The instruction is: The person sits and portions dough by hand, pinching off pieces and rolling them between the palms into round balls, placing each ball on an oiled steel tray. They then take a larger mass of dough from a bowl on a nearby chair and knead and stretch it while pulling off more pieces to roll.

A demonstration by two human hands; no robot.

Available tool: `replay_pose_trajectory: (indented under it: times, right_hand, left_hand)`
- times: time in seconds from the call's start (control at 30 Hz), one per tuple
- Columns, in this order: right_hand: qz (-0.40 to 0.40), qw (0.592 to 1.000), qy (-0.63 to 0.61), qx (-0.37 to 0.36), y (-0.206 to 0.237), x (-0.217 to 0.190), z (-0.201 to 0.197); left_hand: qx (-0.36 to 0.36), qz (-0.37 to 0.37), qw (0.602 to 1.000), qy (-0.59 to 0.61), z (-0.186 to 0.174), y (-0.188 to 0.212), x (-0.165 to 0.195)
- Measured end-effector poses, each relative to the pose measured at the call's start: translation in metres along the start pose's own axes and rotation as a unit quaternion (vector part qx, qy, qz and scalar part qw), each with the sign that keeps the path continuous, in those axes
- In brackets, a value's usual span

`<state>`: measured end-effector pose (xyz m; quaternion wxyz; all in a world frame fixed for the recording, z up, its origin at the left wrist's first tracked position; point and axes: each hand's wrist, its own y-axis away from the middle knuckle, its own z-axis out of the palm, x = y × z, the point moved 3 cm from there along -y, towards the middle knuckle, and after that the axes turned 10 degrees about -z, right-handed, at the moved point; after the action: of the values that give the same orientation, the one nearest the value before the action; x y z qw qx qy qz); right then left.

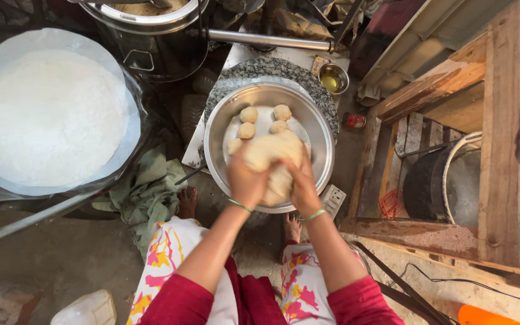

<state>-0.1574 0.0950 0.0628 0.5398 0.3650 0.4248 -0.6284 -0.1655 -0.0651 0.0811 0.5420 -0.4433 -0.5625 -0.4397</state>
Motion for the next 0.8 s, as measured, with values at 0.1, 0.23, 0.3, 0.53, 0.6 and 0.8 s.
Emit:
replay_pose_trajectory:
  times: [0.1,0.23,0.3,0.53,0.6,0.8]
  right_hand:
    - [0.069,0.997,-0.035,0.022,-0.003,0.003,-0.016]
    - [0.097,0.994,-0.040,0.041,-0.018,-0.005,-0.039]
    - [0.083,0.992,-0.011,0.094,-0.025,-0.004,-0.042]
    - [0.020,0.978,0.016,0.205,-0.030,0.002,-0.027]
    - [-0.011,0.971,0.049,0.233,-0.033,-0.006,-0.021]
    - [-0.031,0.939,0.301,0.163,-0.011,-0.047,0.040]
  left_hand:
    - [-0.083,0.009,0.996,0.030,0.014,0.019,0.005]
    - [-0.148,0.002,0.989,-0.005,0.025,0.030,0.001]
    - [-0.136,0.061,0.987,-0.057,0.030,0.031,0.002]
    - [0.021,0.067,0.993,-0.097,0.015,0.020,0.005]
    - [0.009,0.048,0.995,-0.085,0.010,0.020,0.002]
    - [-0.118,0.031,0.991,0.060,0.024,0.015,-0.016]
